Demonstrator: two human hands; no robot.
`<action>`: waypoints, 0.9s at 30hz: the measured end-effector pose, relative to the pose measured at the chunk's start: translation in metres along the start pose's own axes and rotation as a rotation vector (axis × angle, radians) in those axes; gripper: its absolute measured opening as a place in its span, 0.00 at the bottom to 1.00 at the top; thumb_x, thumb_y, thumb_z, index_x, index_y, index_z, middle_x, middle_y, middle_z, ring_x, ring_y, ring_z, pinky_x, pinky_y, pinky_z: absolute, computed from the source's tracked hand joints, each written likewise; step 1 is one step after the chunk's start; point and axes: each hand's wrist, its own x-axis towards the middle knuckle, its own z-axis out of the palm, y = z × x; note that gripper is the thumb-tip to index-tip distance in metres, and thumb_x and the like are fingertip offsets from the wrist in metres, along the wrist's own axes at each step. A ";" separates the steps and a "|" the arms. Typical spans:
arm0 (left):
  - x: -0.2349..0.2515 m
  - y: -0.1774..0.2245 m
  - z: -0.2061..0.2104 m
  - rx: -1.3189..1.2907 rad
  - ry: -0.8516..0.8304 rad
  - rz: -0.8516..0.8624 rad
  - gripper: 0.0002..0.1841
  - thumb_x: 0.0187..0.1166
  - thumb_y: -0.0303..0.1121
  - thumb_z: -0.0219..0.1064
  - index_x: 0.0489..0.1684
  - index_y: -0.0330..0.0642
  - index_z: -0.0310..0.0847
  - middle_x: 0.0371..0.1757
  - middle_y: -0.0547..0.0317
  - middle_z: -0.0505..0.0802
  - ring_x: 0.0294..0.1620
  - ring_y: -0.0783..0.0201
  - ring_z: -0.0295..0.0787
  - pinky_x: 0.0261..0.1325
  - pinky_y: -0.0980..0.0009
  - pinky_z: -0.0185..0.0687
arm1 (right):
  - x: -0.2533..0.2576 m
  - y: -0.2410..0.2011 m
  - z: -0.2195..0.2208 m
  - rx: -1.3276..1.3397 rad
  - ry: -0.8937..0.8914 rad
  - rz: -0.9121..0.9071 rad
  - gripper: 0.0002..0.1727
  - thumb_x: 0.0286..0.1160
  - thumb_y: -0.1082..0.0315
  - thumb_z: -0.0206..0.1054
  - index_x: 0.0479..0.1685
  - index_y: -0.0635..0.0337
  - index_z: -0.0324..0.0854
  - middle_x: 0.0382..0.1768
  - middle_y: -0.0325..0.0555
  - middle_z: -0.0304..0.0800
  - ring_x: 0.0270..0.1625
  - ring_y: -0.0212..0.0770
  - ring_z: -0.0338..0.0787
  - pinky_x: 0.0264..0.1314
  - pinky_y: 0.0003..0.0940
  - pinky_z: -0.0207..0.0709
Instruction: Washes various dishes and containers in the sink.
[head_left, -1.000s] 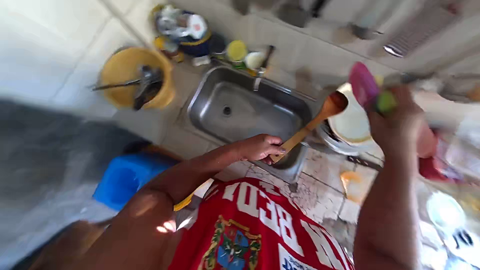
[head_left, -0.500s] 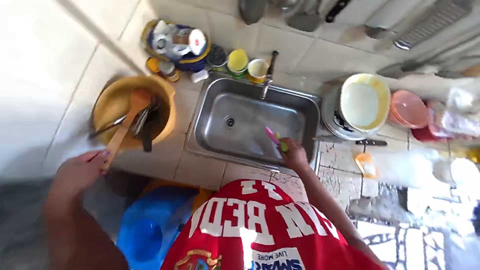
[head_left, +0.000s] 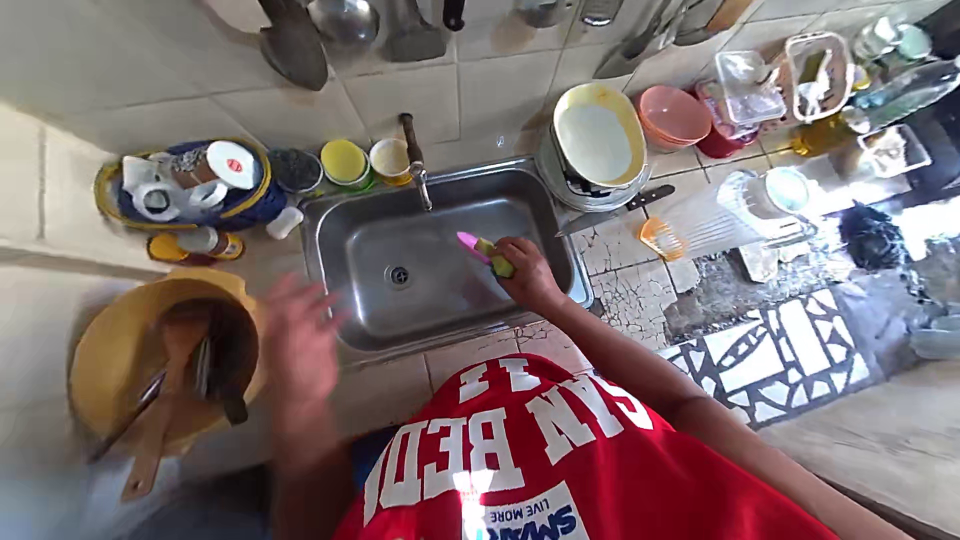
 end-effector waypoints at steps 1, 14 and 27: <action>0.010 -0.019 0.041 -0.111 -0.069 -0.135 0.31 0.92 0.56 0.39 0.92 0.56 0.45 0.81 0.54 0.76 0.74 0.51 0.80 0.68 0.49 0.82 | 0.003 -0.005 0.000 0.015 0.008 -0.025 0.21 0.62 0.74 0.76 0.58 0.64 0.88 0.65 0.59 0.88 0.71 0.59 0.85 0.74 0.55 0.79; 0.052 -0.107 0.156 -0.646 -0.114 -0.427 0.35 0.88 0.66 0.39 0.74 0.48 0.71 0.59 0.48 0.90 0.58 0.53 0.89 0.59 0.51 0.87 | -0.016 -0.002 0.010 0.174 -0.333 -0.231 0.22 0.72 0.81 0.62 0.66 0.68 0.85 0.63 0.62 0.91 0.71 0.60 0.87 0.80 0.56 0.74; 0.036 -0.117 0.156 -0.767 -0.243 -0.430 0.40 0.83 0.73 0.36 0.62 0.47 0.79 0.49 0.51 0.92 0.50 0.58 0.92 0.53 0.56 0.90 | -0.017 -0.007 0.023 0.122 -0.279 -0.349 0.23 0.70 0.75 0.68 0.68 0.60 0.86 0.73 0.61 0.83 0.81 0.68 0.75 0.88 0.70 0.51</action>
